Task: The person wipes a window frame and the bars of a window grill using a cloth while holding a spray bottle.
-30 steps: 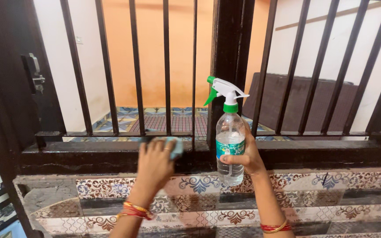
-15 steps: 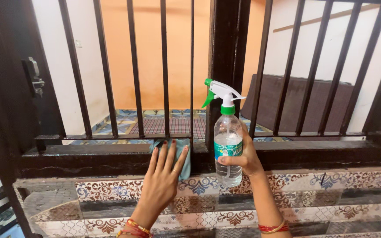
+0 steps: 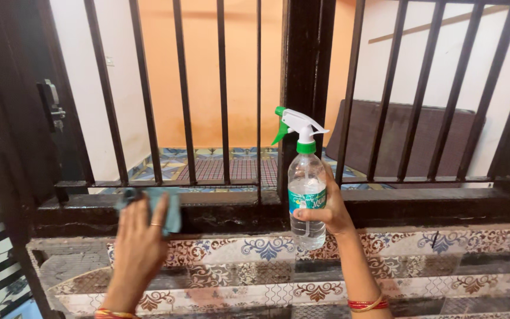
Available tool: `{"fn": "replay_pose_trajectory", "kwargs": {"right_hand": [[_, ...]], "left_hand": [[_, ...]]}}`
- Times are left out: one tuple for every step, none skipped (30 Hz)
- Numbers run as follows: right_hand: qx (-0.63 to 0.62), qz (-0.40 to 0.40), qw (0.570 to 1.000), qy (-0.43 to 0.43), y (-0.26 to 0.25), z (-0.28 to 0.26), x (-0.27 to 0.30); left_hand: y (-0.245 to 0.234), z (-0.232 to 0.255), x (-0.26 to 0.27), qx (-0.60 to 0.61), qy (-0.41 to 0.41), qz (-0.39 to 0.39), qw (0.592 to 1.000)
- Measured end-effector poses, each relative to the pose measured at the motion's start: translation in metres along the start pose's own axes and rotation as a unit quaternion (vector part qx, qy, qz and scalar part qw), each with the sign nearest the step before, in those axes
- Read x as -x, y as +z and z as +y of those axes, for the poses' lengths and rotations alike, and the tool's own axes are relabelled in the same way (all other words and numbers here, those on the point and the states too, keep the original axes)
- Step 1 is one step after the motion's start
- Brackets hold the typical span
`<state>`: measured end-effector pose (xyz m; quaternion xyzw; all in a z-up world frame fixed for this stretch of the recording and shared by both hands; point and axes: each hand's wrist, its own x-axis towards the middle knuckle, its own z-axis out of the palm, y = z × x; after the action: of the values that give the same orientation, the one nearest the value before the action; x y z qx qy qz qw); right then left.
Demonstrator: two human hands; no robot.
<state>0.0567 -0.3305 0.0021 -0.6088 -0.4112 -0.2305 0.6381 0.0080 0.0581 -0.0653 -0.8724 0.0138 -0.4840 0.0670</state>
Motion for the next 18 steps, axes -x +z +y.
{"fn": "replay_pose_trajectory", "kwargs": {"right_hand": [[0.001, -0.001, 1.0, -0.003, 0.0, 0.001, 0.0], [0.002, -0.002, 1.0, -0.005, 0.0, 0.002, 0.0], [0.003, -0.003, 1.0, -0.008, -0.001, 0.003, 0.0], [0.001, -0.004, 1.0, -0.004, -0.001, 0.004, 0.0], [0.0, -0.004, 1.0, 0.0, 0.0, 0.005, 0.0], [-0.002, -0.005, 1.0, 0.004, 0.0, 0.005, -0.001], [0.0, -0.006, 1.0, 0.001, -0.001, 0.006, 0.0], [0.002, -0.006, 1.0, -0.002, -0.001, 0.006, 0.0], [0.004, -0.008, 1.0, -0.006, -0.002, 0.007, 0.0], [0.007, -0.01, 1.0, -0.012, -0.003, 0.007, 0.0], [0.009, -0.011, 1.0, -0.017, -0.003, 0.007, 0.0], [0.012, -0.013, 1.0, -0.023, -0.002, 0.007, 0.0], [0.007, -0.012, 1.0, -0.019, -0.001, 0.007, 0.0], [0.001, -0.01, 1.0, -0.014, -0.001, 0.006, 0.001], [-0.003, -0.007, 1.0, -0.012, -0.001, 0.006, 0.0], [-0.002, -0.009, 1.0, -0.011, 0.0, 0.006, -0.001], [0.0, -0.009, 1.0, -0.01, 0.0, 0.005, 0.0], [0.003, -0.01, 1.0, -0.009, 0.0, 0.005, 0.0]], "left_hand": [[0.002, -0.015, 0.001, -0.006, -0.018, -0.01, 1.0], [0.004, -0.029, 0.003, -0.013, -0.036, -0.019, 0.999], [0.006, -0.044, 0.005, -0.018, -0.048, -0.019, 0.998], [0.006, -0.057, 0.007, -0.022, -0.06, -0.018, 0.998], [0.006, -0.068, 0.008, -0.027, -0.072, -0.017, 0.997], [0.005, -0.077, 0.008, -0.04, -0.091, -0.02, 0.995], [0.003, -0.086, 0.008, -0.053, -0.109, -0.024, 0.992], [0.0, -0.091, 0.009, -0.066, -0.127, -0.028, 0.989], [-0.004, -0.094, 0.012, -0.039, -0.116, -0.001, 0.993], [-0.009, -0.097, 0.016, -0.011, -0.104, 0.026, 0.994], [-0.014, -0.098, 0.018, 0.016, -0.092, 0.052, 0.994], [-0.016, -0.097, 0.016, 0.009, -0.113, 0.057, 0.992], [-0.018, -0.093, 0.013, 0.003, -0.135, 0.061, 0.989], [-0.021, -0.09, 0.012, -0.004, -0.157, 0.066, 0.985], [-0.026, -0.088, 0.01, 0.084, -0.259, 0.025, 0.962], [-0.03, -0.087, 0.009, 0.171, -0.355, -0.016, 0.919], [-0.033, -0.084, 0.007, 0.256, -0.443, -0.059, 0.857], [-0.035, -0.085, -0.001, 0.402, -0.464, 0.032, 0.789]]}}
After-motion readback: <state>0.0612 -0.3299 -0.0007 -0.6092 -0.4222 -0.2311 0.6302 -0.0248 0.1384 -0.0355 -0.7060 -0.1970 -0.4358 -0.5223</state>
